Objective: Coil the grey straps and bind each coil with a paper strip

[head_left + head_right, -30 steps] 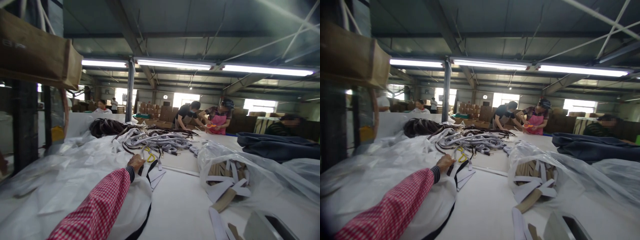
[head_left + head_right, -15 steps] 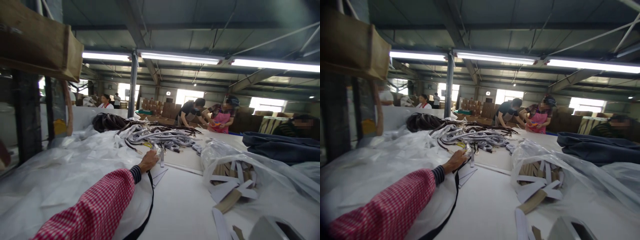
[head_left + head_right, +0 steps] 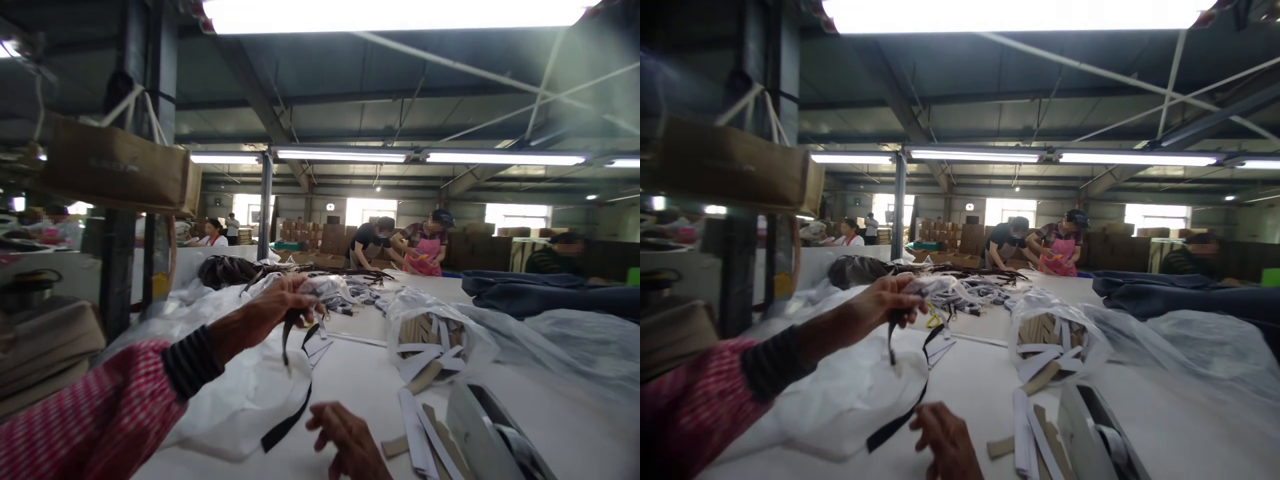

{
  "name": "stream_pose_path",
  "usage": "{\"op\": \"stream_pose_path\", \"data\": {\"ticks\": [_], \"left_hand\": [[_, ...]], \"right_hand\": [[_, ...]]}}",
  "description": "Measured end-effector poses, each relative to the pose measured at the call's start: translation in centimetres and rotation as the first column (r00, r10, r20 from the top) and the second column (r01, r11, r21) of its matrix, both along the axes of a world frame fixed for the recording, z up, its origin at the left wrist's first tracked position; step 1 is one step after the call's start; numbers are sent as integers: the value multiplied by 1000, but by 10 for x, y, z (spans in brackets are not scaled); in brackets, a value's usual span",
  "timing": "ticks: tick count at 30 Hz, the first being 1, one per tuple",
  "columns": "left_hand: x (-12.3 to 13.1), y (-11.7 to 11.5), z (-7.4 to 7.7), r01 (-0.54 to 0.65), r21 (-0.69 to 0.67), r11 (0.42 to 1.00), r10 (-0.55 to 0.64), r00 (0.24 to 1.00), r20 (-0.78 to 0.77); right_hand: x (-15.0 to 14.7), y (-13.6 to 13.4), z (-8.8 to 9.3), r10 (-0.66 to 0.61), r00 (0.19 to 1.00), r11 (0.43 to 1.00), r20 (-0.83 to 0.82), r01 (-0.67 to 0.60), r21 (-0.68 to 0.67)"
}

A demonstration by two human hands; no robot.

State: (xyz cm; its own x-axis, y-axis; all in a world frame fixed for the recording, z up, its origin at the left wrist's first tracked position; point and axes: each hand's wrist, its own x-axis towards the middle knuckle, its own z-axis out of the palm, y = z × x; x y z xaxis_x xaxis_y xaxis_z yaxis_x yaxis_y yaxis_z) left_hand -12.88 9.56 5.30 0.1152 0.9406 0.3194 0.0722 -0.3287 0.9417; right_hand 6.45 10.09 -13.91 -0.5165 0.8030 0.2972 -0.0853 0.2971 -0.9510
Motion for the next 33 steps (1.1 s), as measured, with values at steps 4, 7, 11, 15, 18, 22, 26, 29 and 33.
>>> {"op": "stream_pose_path", "data": {"ticks": [4, 7, 11, 15, 18, 22, 26, 29, 33], "left_hand": [[17, -79, -61, 49, -193, 980, -70, 992, -106], [28, -125, -110, -8, -277, 961, -2, 999, -33], [32, -170, -154, 46, -385, 922, -3, 994, 111], [26, -203, -176, 92, -435, 896, -25, 987, 157], [20, -217, -181, 41, -460, 887, 22, 991, 133], [17, -219, -177, -116, -374, 920, 146, 988, 52], [20, -205, -181, -162, -337, 927, 202, 976, 84], [22, -195, -191, -185, -335, 924, 237, 964, 120], [22, -197, -197, -205, -340, 918, 259, 958, 120]], "right_hand": [[-8, -1, 41, -30, 837, 818, -547, -294, -494], [-20, -8, 55, -174, 799, 789, -576, -236, -567], [-33, -18, 53, -253, 792, 814, -556, -137, -564], [-32, -22, 61, -277, 777, 861, -566, -61, -504], [-31, -32, 70, -236, 786, 882, -571, -73, -466], [-35, -69, 58, -45, 871, 858, -489, -218, -466], [-43, -109, 27, 67, 929, 869, -365, -234, -437], [-48, -130, 11, 72, 945, 921, -318, -185, -342], [-46, -143, 5, 130, 950, 872, -284, -246, -423]]}}
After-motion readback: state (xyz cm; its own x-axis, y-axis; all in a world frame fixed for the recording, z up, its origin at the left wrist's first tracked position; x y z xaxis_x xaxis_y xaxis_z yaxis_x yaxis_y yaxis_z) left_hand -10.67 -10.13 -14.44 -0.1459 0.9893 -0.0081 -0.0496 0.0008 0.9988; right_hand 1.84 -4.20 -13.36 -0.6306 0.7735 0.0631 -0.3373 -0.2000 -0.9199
